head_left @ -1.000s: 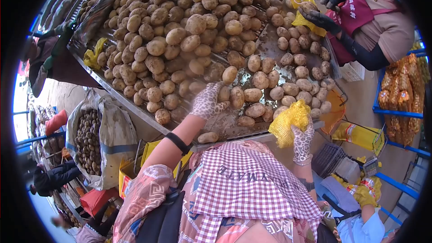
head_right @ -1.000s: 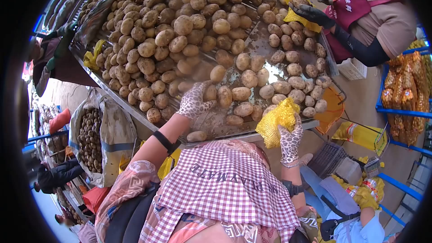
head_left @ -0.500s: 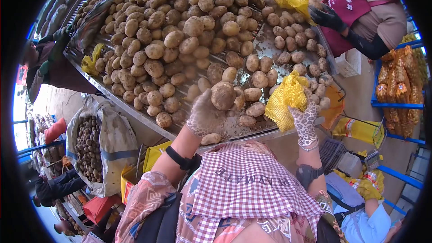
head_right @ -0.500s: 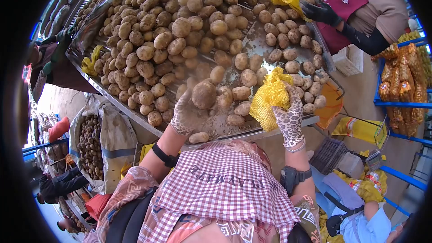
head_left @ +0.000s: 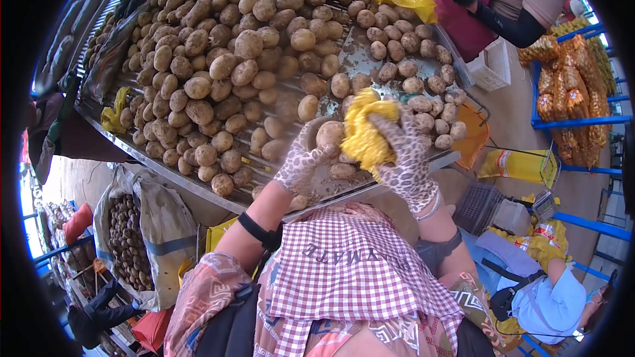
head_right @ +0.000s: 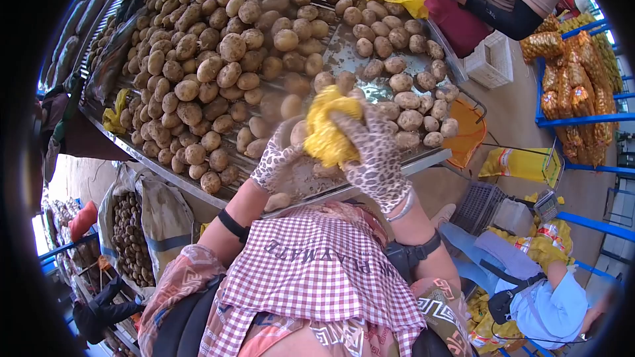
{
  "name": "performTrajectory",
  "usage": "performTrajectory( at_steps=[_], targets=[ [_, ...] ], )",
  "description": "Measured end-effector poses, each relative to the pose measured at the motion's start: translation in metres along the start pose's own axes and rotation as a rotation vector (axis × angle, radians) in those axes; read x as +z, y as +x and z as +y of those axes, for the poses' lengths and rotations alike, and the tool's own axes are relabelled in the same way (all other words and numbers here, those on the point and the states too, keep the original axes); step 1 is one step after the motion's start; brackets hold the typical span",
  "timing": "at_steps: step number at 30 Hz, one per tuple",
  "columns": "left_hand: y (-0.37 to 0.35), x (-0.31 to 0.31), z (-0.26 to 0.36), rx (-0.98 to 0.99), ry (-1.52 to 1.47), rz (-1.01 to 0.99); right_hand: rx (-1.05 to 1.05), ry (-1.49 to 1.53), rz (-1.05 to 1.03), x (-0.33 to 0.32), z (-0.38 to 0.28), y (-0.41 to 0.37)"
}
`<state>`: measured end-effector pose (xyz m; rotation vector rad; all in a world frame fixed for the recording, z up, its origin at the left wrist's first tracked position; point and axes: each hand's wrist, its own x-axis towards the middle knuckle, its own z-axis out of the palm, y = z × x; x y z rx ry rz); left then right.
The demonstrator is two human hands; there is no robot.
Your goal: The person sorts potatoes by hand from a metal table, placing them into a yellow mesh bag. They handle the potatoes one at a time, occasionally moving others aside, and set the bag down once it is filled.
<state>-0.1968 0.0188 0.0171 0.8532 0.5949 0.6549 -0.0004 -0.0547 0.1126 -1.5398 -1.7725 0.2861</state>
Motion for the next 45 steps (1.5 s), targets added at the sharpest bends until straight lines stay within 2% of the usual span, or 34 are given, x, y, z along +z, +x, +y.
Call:
performTrajectory(
  at_steps=[1, 2, 3, 5, 6, 7, 8, 9, 11, 13, 14, 15, 17, 19, 21, 22, 23, 25, 27, 29, 31, 32, 33, 34, 35, 36, 37, 39, 40, 42, 43, 45],
  targets=[
    [0.004, -0.001, -0.006, 0.0, -0.057, -0.027, -0.19, -0.09, -0.087, 0.006, -0.007, 0.004],
    [0.001, 0.002, -0.002, -0.116, -0.141, -0.009, -0.235, -0.135, -0.169, 0.018, -0.006, 0.002],
    [-0.003, 0.009, 0.008, -0.124, -0.135, -0.019, -0.28, -0.179, -0.251, 0.031, 0.0, -0.003],
    [-0.01, 0.021, 0.029, -0.016, -0.18, -0.105, -0.103, 0.099, -0.13, 0.029, 0.021, -0.014],
    [-0.018, 0.016, 0.03, -0.046, -0.354, -0.134, 0.187, 0.026, -0.212, 0.025, 0.03, -0.014],
    [-0.022, 0.015, 0.033, -0.045, -0.45, -0.195, 0.269, 0.022, -0.128, 0.025, 0.044, -0.017],
    [-0.023, 0.012, 0.034, -0.077, -0.547, -0.194, 0.567, 0.165, 0.009, 0.045, 0.089, -0.038],
    [-0.024, 0.01, 0.035, -0.099, -0.647, -0.191, 0.905, 0.602, 0.141, 0.034, 0.065, -0.022],
    [-0.022, 0.006, 0.031, -0.089, -0.699, -0.181, 0.758, 0.651, 0.221, 0.031, 0.061, -0.012],
    [-0.018, 0.009, 0.029, -0.101, -0.746, -0.192, 0.336, 0.531, 0.224, 0.035, 0.049, 0.001],
    [-0.017, 0.017, 0.033, -0.063, -0.722, -0.12, 0.094, 0.354, 0.154, 0.025, 0.02, 0.02],
    [-0.017, 0.022, 0.035, -0.027, -0.698, -0.047, 0.009, 0.189, 0.086, 0.019, -0.011, 0.03],
    [-0.004, -0.015, -0.012, -0.029, -0.733, -0.171, -0.179, -0.029, -0.085, 0.042, -0.035, 0.031],
    [-0.012, -0.017, -0.011, 0.015, -0.629, -0.214, -0.238, -0.079, -0.117, 0.054, -0.033, 0.026],
    [-0.013, -0.011, -0.009, -0.077, -0.961, -0.167, -0.115, 0.057, -0.091, 0.064, -0.002, 0.01],
    [-0.023, 0.022, 0.021, -0.11, -0.793, 0.022, -0.069, 0.103, -0.073, 0.063, 0.006, 0.006],
    [-0.026, 0.02, 0.022, -0.105, -0.797, 0.03, -0.114, 0.021, -0.012, 0.064, 0.019, 0.003],
    [-0.026, 0.016, 0.024, -0.215, -0.884, 0.073, 0.035, -0.115, -0.084, 0.057, 0.044, 0.002],
    [-0.023, 0.017, 0.033, -0.228, -0.962, 0.086, 0.27, -0.14, 0.1, 0.054, 0.059, 0.009],
    [-0.028, 0.022, 0.043, -0.146, -0.95, 0.115, 0.2, -0.069, 0.122, 0.045, 0.047, 0.018],
    [-0.015, -0.009, 0.004, -0.167, -0.943, 0.11, 0.024, 0.039, 0.153, 0.035, 0.005, 0.035],
    [-0.01, -0.023, -0.012, -0.15, -1.067, -0.05, -0.088, -0.01, 0.057, 0.032, -0.02, 0.036],
    [-0.009, -0.013, 0.001, -0.13, -1.19, -0.211, -0.256, -0.097, -0.028, 0.037, -0.032, 0.031],
    [-0.016, 0.005, 0.008, 0.06, -0.398, 0.086, -0.329, -0.102, -0.081, 0.049, -0.021, 0.021],
    [-0.019, 0.007, 0.013, 0.057, -0.398, 0.087, -0.402, -0.104, -0.134, 0.064, -0.009, 0.01],
    [-0.02, 0.006, 0.016, -0.042, -0.661, 0.09, -0.319, -0.075, -0.147, 0.06, 0.0, 0.005],
    [-0.021, 0.005, 0.021, -0.123, -0.929, 0.095, -0.077, -0.044, -0.097, 0.066, 0.014, -0.001],
    [-0.03, 0.004, 0.029, -0.124, -0.979, 0.144, 0.218, -0.048, -0.026, 0.07, 0.054, -0.005],
    [-0.028, 0.005, 0.033, -0.084, -0.896, 0.145, 0.215, -0.047, -0.03, 0.071, 0.059, -0.003],
    [-0.026, 0.012, 0.036, -0.026, -0.843, 0.17, 0.149, 0.138, 0.078, 0.054, 0.025, 0.018],
    [-0.023, 0.008, 0.03, -0.025, -0.842, 0.162, 0.042, 0.202, 0.079, 0.051, 0.005, 0.028],
    [-0.015, -0.006, 0.015, -0.103, -1.001, 0.149, -0.259, -0.034, -0.017, 0.048, -0.027, 0.033]
  ],
)
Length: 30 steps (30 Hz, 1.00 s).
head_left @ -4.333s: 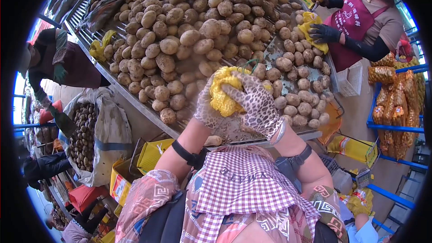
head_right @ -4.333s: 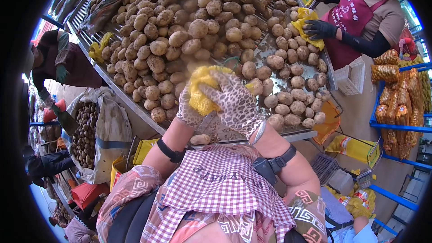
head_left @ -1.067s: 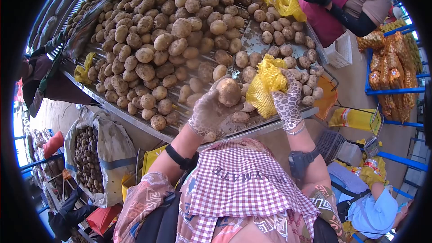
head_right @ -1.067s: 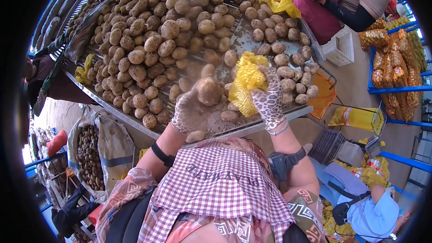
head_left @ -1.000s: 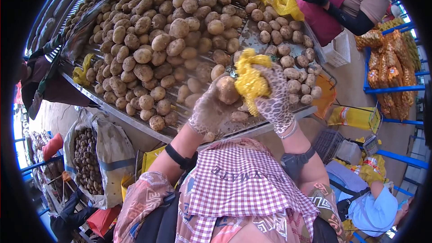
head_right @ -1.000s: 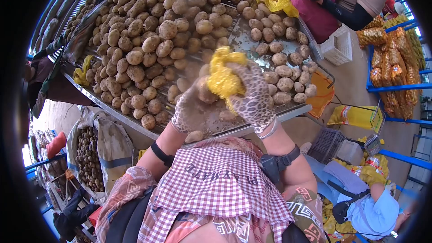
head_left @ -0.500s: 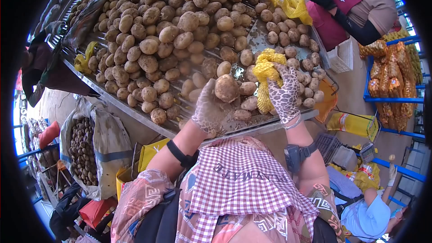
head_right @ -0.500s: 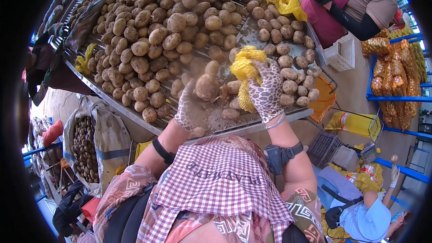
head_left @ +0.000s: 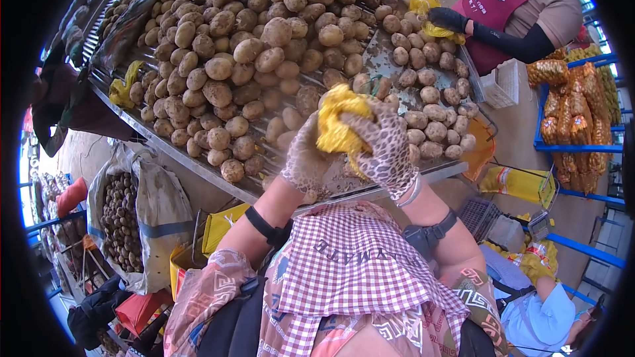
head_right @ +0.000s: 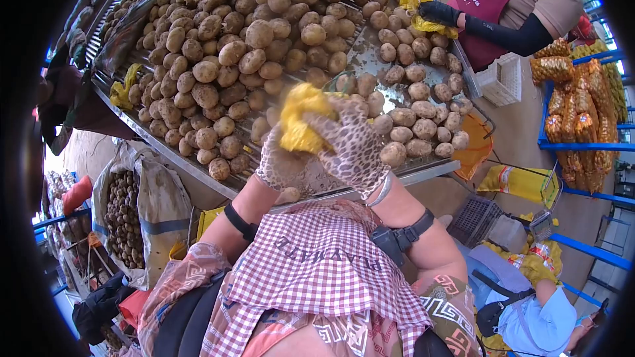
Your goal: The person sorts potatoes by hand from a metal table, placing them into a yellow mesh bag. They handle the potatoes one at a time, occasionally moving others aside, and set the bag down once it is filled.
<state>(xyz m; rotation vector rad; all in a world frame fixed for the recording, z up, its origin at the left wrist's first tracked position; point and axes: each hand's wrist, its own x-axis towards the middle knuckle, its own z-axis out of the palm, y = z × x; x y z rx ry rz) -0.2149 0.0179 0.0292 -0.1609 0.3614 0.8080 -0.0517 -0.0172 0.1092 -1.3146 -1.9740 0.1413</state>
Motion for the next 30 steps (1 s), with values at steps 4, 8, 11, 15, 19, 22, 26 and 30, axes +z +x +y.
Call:
performTrajectory(
  at_steps=[4, 8, 11, 15, 19, 22, 26, 30],
  targets=[
    [-0.006, -0.002, 0.002, 0.066, 0.202, -0.043, 0.347, -0.076, -0.196, 0.025, 0.05, -0.041],
    [-0.007, -0.004, 0.001, 0.242, 0.349, -0.03, 0.612, 0.175, -0.013, 0.024, 0.063, -0.035],
    [-0.003, -0.004, 0.001, 0.189, 0.281, 0.026, 0.157, 0.085, 0.042, 0.004, 0.007, 0.003],
    [-0.004, -0.002, -0.002, 0.134, 0.342, 0.151, 0.131, 0.036, -0.167, 0.017, 0.012, -0.016],
    [-0.016, 0.008, 0.004, 0.113, 0.386, 0.064, 0.543, 0.045, -0.083, 0.023, 0.06, -0.021],
    [-0.009, 0.009, 0.012, 0.072, 0.297, 0.056, 0.569, 0.14, 0.079, 0.02, 0.055, -0.005],
    [-0.012, 0.013, 0.007, 0.093, 0.279, 0.017, 0.64, 0.311, 0.088, 0.021, 0.049, 0.004],
    [0.019, -0.049, 0.007, 0.109, 0.219, -0.008, 0.032, -0.046, -0.033, 0.013, -0.009, 0.024]
  ],
)
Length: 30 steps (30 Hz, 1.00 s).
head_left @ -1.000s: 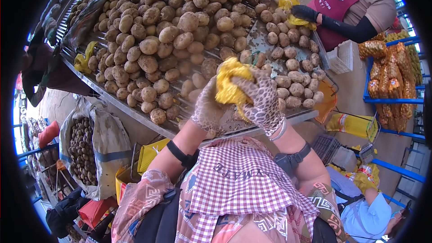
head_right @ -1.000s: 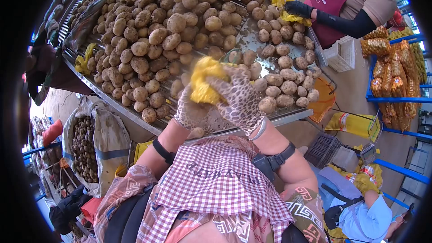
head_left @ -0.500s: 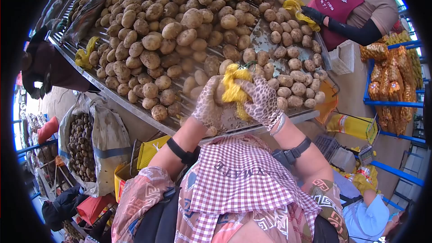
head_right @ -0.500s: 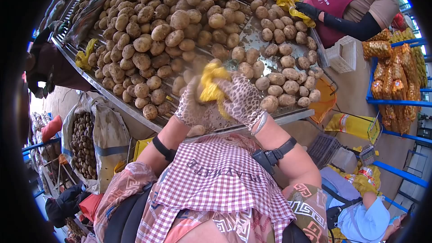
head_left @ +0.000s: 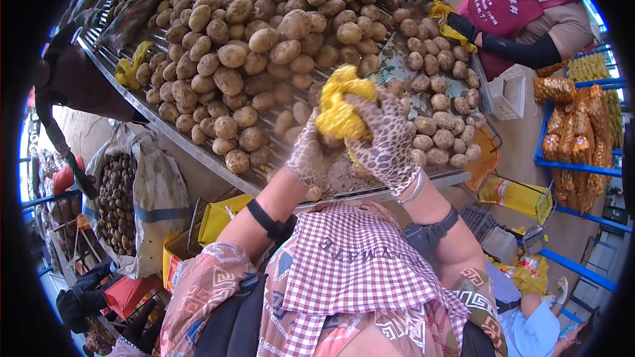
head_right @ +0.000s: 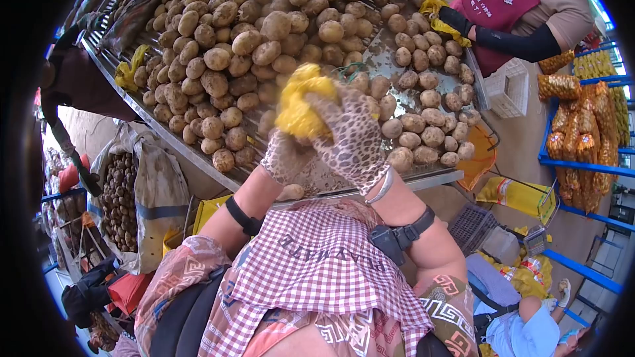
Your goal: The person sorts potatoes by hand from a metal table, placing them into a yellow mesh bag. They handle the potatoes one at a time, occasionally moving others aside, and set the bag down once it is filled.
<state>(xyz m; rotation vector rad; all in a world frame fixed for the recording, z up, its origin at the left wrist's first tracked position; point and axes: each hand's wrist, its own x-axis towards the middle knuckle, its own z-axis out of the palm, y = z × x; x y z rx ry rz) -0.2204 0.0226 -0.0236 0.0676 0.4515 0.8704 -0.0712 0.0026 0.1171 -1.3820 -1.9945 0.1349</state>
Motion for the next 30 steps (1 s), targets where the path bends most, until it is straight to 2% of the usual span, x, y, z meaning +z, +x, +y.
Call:
performTrajectory(
  at_steps=[1, 2, 4, 5, 6, 7, 8, 10, 11, 12, 14, 15, 16, 18, 19, 20, 22, 23, 24, 26, 28, 29, 30],
  targets=[
    [0.006, -0.014, -0.003, -0.014, -0.022, -0.041, -0.103, 0.009, -0.141, 0.011, -0.001, -0.009],
    [-0.003, 0.018, 0.004, 0.021, 0.063, -0.025, -0.196, -0.041, -0.192, 0.019, 0.007, -0.014],
    [-0.01, 0.056, 0.011, -0.069, -0.126, 0.265, 0.156, 0.011, -0.23, 0.03, 0.029, -0.027],
    [-0.013, 0.048, 0.012, -0.061, -0.135, 0.27, 0.434, 0.147, -0.132, 0.044, 0.053, -0.032],
    [-0.018, 0.035, 0.014, -0.129, -0.227, 0.099, 0.728, 0.279, -0.016, 0.056, 0.075, -0.037],
    [-0.017, 0.029, 0.017, -0.191, -0.318, -0.082, 0.733, 0.382, 0.083, 0.057, 0.089, -0.04],
    [-0.015, 0.029, 0.016, -0.183, -0.324, -0.08, 0.732, 0.488, 0.167, 0.057, 0.097, -0.041],
    [-0.01, 0.03, 0.012, -0.118, -0.263, 0.184, 0.727, 0.497, 0.159, 0.039, 0.067, -0.024],
    [-0.004, 0.033, 0.012, -0.09, -0.221, 0.304, 0.474, 0.381, 0.103, 0.033, 0.045, -0.014],
    [-0.001, 0.034, 0.008, -0.098, -0.216, 0.298, 0.227, 0.26, 0.046, 0.028, 0.025, -0.008],
    [-0.002, 0.039, 0.0, 0.091, 0.021, 0.062, -0.086, -0.131, -0.14, 0.022, -0.006, -0.007],
    [-0.01, 0.045, 0.002, 0.031, -0.115, -0.042, -0.175, -0.128, -0.173, 0.03, -0.003, -0.012],
    [-0.014, 0.048, 0.002, 0.029, -0.114, -0.038, -0.171, -0.126, -0.174, 0.04, 0.009, -0.021],
    [-0.015, 0.051, 0.002, -0.105, -0.148, 0.341, 0.354, 0.321, -0.122, 0.059, 0.048, -0.036],
    [-0.025, 0.038, 0.007, -0.178, -0.095, 0.228, 0.495, 0.299, -0.067, 0.064, 0.065, -0.039],
    [-0.027, 0.047, 0.01, -0.18, -0.092, 0.231, 0.631, 0.276, -0.011, 0.065, 0.079, -0.037],
    [-0.035, 0.071, 0.02, -0.182, -0.198, 0.122, 0.872, 0.664, 0.188, 0.055, 0.08, -0.02],
    [-0.028, 0.054, 0.02, -0.22, -0.214, -0.006, 0.817, 0.663, 0.207, 0.051, 0.074, -0.015],
    [-0.026, 0.055, 0.021, -0.225, -0.208, -0.012, 0.815, 0.661, 0.216, 0.043, 0.065, -0.007],
    [-0.025, 0.054, 0.016, -0.192, -0.219, 0.116, 0.531, 0.499, 0.109, 0.028, 0.042, 0.004],
    [-0.019, 0.042, 0.011, -0.165, -0.104, 0.101, 0.091, 0.374, 0.085, 0.031, 0.021, 0.005],
    [-0.017, 0.041, 0.01, -0.138, -0.127, 0.111, -0.024, 0.031, -0.108, 0.022, 0.008, 0.001],
    [-0.017, 0.041, 0.01, -0.113, -0.148, 0.121, -0.032, -0.001, -0.083, 0.032, 0.016, -0.011]
  ],
)
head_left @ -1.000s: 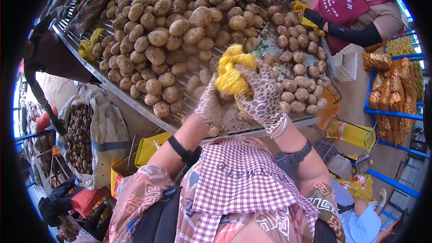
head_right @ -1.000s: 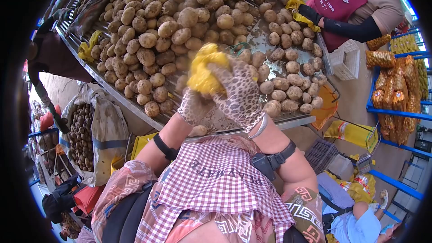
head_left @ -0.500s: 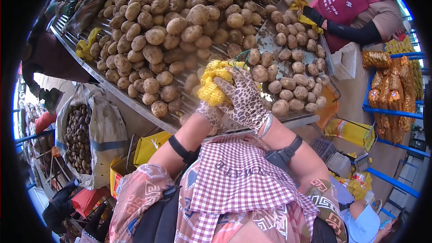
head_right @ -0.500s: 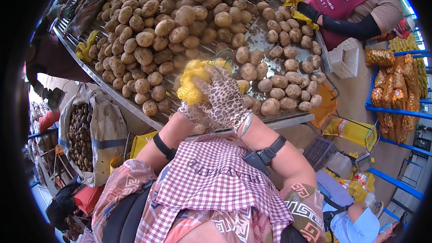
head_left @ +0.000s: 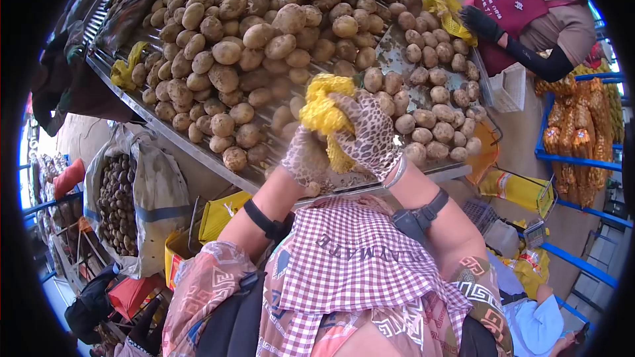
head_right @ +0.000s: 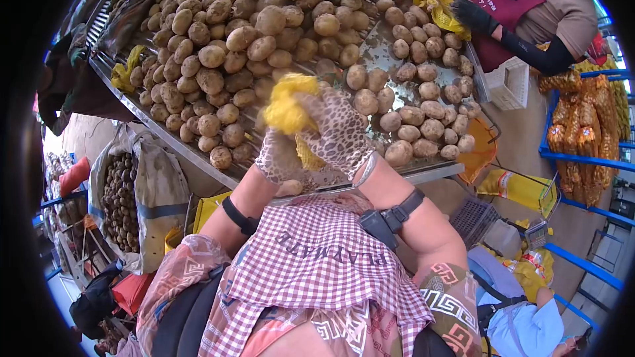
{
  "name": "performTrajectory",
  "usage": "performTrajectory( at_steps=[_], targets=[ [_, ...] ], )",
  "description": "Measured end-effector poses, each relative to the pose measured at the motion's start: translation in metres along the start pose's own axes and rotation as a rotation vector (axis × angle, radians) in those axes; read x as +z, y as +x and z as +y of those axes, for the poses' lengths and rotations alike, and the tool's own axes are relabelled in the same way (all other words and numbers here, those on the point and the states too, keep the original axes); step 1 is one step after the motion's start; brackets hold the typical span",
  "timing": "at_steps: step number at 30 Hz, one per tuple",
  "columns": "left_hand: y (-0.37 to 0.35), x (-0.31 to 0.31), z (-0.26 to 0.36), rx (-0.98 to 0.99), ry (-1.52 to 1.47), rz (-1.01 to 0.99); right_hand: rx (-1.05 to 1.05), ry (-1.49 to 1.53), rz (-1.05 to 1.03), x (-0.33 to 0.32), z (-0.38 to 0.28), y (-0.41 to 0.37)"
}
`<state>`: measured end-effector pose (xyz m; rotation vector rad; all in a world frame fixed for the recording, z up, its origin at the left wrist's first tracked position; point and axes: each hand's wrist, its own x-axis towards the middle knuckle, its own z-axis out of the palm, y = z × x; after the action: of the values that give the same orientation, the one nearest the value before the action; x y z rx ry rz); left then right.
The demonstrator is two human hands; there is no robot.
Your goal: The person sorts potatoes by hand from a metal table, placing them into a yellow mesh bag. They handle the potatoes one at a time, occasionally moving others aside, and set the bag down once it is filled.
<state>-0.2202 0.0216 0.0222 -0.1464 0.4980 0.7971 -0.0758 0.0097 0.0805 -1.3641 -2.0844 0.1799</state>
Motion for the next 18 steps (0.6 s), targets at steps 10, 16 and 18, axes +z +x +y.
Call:
performTrajectory(
  at_steps=[10, 16, 18],
  targets=[
    [-0.017, 0.009, 0.016, 0.028, -0.048, -0.177, 0.92, 1.001, 0.38, 0.014, 0.066, 0.003],
    [0.009, -0.017, 0.009, -0.118, -0.12, -0.037, 0.316, 0.461, 0.289, -0.005, 0.023, 0.019],
    [0.01, -0.001, 0.003, 0.052, -0.03, -0.138, -0.086, -0.085, 0.156, -0.016, -0.019, 0.024]
  ],
)
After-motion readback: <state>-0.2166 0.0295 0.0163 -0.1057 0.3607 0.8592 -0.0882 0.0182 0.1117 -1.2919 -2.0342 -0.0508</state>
